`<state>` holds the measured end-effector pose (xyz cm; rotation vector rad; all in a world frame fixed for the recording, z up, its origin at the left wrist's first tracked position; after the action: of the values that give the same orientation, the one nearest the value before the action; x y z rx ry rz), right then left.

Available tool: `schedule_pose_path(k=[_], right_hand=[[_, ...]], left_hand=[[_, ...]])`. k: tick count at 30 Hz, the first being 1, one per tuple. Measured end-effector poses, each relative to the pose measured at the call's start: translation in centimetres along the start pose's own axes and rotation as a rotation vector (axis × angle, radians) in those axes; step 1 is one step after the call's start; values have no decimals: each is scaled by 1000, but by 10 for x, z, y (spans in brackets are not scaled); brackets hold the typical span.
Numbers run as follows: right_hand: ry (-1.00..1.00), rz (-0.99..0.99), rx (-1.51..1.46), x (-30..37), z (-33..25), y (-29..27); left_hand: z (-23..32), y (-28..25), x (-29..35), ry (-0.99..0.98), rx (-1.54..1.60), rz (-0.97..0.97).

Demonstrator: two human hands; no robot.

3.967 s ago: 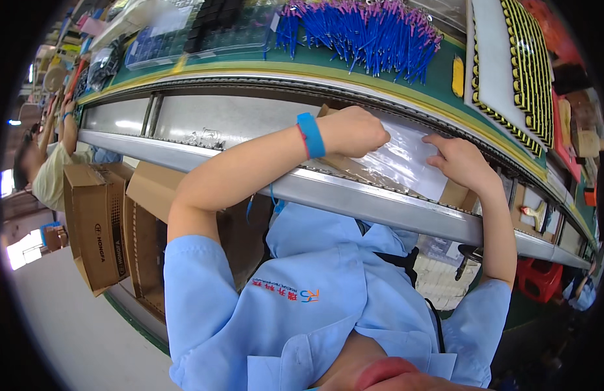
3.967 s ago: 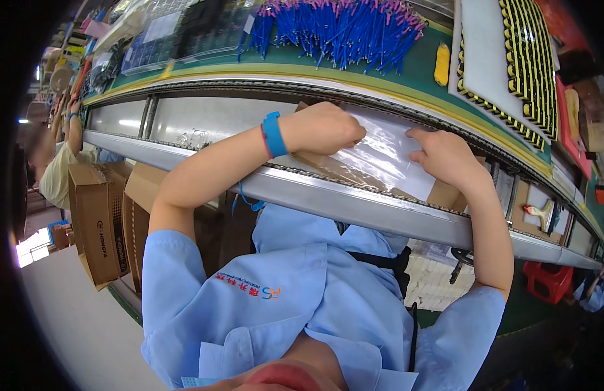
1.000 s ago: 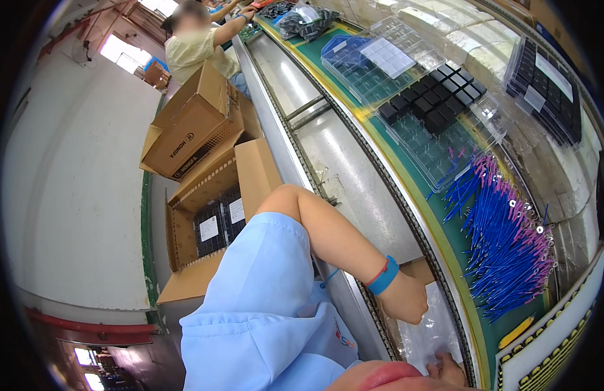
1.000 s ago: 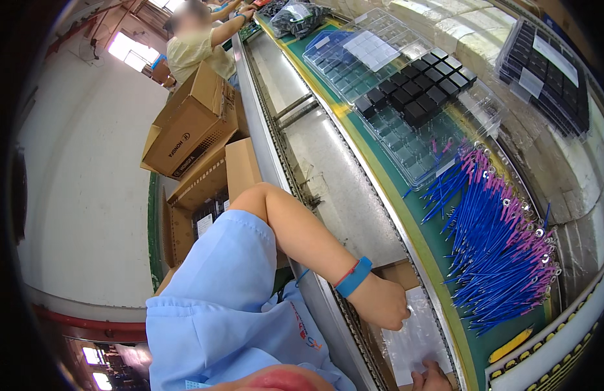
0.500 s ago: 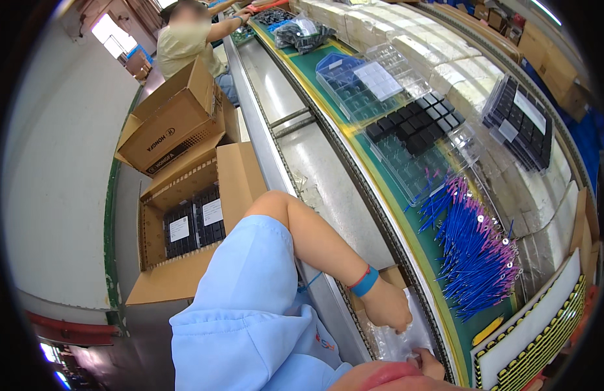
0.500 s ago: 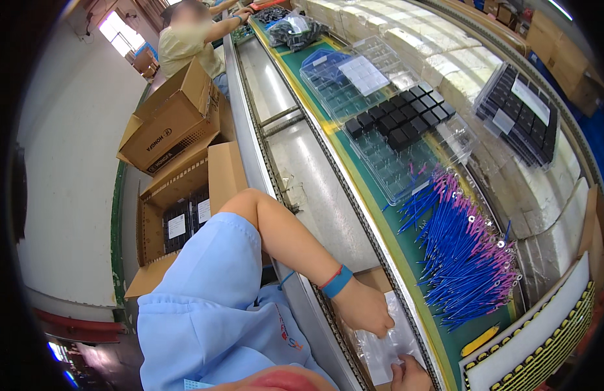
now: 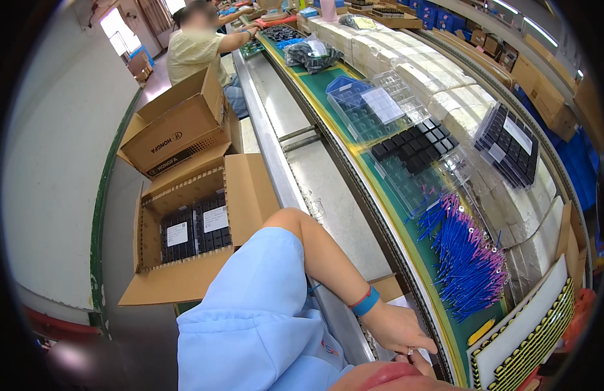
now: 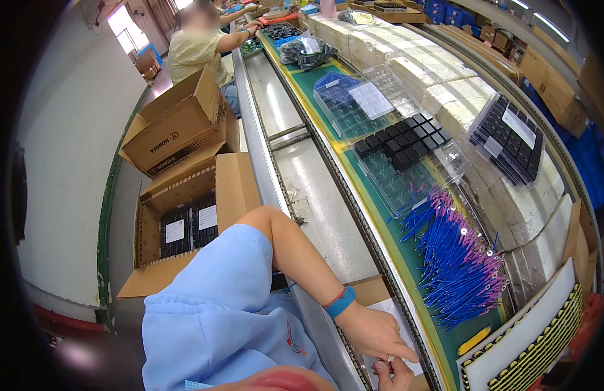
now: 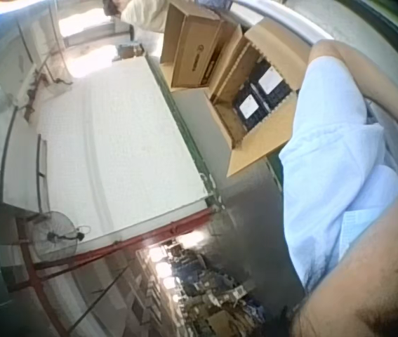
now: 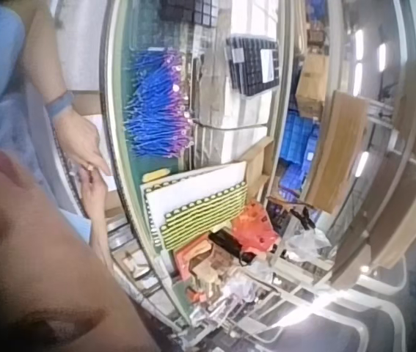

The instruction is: The recorder is manually assembling components onto printed circuit boards (PCBs) on an assembly line, including placing larger black components and connecting wires.

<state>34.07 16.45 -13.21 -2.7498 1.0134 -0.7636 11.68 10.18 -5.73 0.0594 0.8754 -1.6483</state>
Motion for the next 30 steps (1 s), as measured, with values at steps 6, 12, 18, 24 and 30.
schedule_pose_path(k=[6, 12, 18, 24, 30], right_hand=[[-43, 75, -5, 5, -28, 4], [-104, 21, 192, 5, -41, 2], [-162, -29, 381, 4, -47, -1], [-225, -83, 577, 4, -58, -3], [-308, -127, 528, 7, -105, -1]], left_hand=[[8, 6, 3, 148, -76, 39], [14, 8, 6, 237, -269, -37], [4, 11, 6, 210, -185, -66], [1, 15, 8, 190, -130, -112], [2, 14, 8, 251, -122, -131]])
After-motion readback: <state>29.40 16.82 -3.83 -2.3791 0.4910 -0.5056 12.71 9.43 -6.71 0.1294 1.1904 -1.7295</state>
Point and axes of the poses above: each hand's wrist, its own x-axis away from the middle knuckle, its own y-axis out of the palm, z = x × y, the point moved 2 cm from there along -x, towards the middle knuckle, and after that the axes turned 13 degrees about z, right-handed, at the moved point
